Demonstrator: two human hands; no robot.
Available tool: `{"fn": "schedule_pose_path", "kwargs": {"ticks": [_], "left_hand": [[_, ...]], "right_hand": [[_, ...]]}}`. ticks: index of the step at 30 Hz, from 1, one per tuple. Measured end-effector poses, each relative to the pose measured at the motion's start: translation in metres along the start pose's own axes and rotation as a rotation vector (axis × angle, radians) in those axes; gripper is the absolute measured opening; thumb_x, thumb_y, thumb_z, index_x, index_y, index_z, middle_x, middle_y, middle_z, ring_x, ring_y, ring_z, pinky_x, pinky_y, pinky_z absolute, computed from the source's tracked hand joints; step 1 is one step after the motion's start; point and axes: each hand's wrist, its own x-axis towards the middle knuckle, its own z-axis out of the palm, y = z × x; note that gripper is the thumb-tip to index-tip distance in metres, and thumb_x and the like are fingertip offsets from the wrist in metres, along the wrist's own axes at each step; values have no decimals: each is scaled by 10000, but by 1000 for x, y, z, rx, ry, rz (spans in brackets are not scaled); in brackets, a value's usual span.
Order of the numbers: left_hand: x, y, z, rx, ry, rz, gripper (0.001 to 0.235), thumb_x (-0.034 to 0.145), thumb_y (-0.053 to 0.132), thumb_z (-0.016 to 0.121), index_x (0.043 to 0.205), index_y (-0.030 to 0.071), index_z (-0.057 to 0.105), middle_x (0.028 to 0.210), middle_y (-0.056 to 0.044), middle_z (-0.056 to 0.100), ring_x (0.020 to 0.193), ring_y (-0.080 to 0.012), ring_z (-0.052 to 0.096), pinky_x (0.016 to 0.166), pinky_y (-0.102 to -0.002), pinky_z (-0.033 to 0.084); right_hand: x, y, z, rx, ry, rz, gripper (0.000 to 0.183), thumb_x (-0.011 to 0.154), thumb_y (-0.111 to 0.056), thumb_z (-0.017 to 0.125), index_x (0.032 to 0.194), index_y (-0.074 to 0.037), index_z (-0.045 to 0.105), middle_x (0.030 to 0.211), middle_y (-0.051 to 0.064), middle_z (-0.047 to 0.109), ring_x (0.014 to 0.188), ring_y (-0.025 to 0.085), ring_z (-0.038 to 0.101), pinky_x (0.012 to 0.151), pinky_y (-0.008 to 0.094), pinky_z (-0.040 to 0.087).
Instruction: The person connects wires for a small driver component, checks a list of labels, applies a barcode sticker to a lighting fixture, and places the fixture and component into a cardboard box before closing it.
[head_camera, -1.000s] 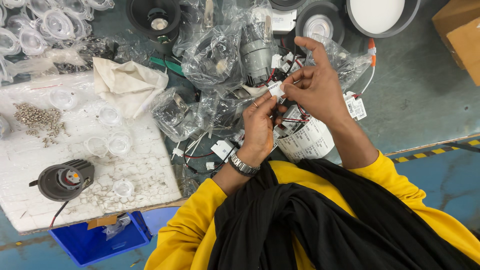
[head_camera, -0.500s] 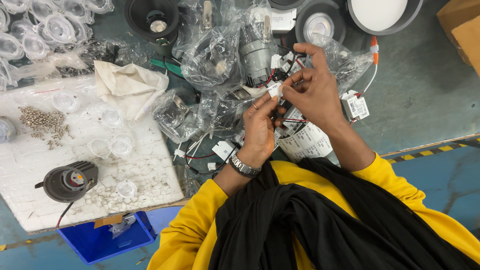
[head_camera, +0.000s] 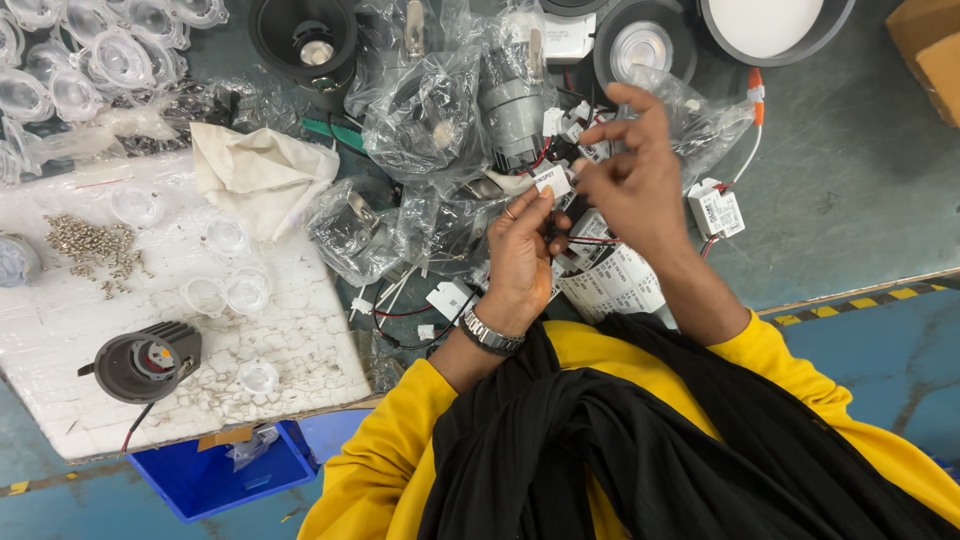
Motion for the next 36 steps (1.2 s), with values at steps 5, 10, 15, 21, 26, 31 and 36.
{"fn": "schedule_pose_path", "kwargs": {"ticks": [5,10,15,21,26,31,36], "left_hand": [[0,0,1,42,29,8,167,991,183,678,1088,52,713,911,-4,710,732,-102,642,570,-237,429],[0,10,7,321,-6,198,252,1034,205,648,1014,-35,723,796,-94,723,665,-137,685,625,-275,560],[-5,22,6,550,-28,273,249,1024,180,627,1034,-48,725,852,-104,753,710,-128,727,656,-239,569],[6,18,-5,488,-64,236,211,1013,131,655,1014,-69,723,892,-140,759,697,-143,706,646,-249,560],[4,22,-4,379,-55,173,203,992,135,671,1022,-64,702,886,-152,765,672,-157,711,579,-249,527],[3,30,1,352,-2,114,217,972,171,680,1022,-40,688,814,-96,718,631,-148,699,575,-288,596],[8,25,-2,385,-40,179,211,978,157,706,991,-51,669,799,-84,695,619,-134,671,574,-291,592]], "right_hand": [[4,5,-3,105,-98,114,580,965,-22,722,1478,-60,454,983,68,761,792,72,685,652,212,511],[9,12,9,151,-158,61,588,915,18,741,1439,-7,476,911,58,745,823,63,690,753,211,551],[11,14,10,238,-172,81,564,932,56,733,1434,-1,481,888,59,721,808,82,679,726,230,561],[11,19,10,319,-198,78,583,934,72,716,1449,-9,454,866,52,702,799,86,678,727,244,590],[8,24,10,324,-167,67,609,958,79,702,1495,-17,432,898,67,707,823,97,677,746,257,596],[2,26,9,344,-169,1,751,923,88,706,1557,-66,334,1142,109,704,979,109,683,825,264,607],[-1,26,8,397,-166,85,711,939,69,702,1543,-51,348,1150,114,689,985,134,698,831,284,625]]}}
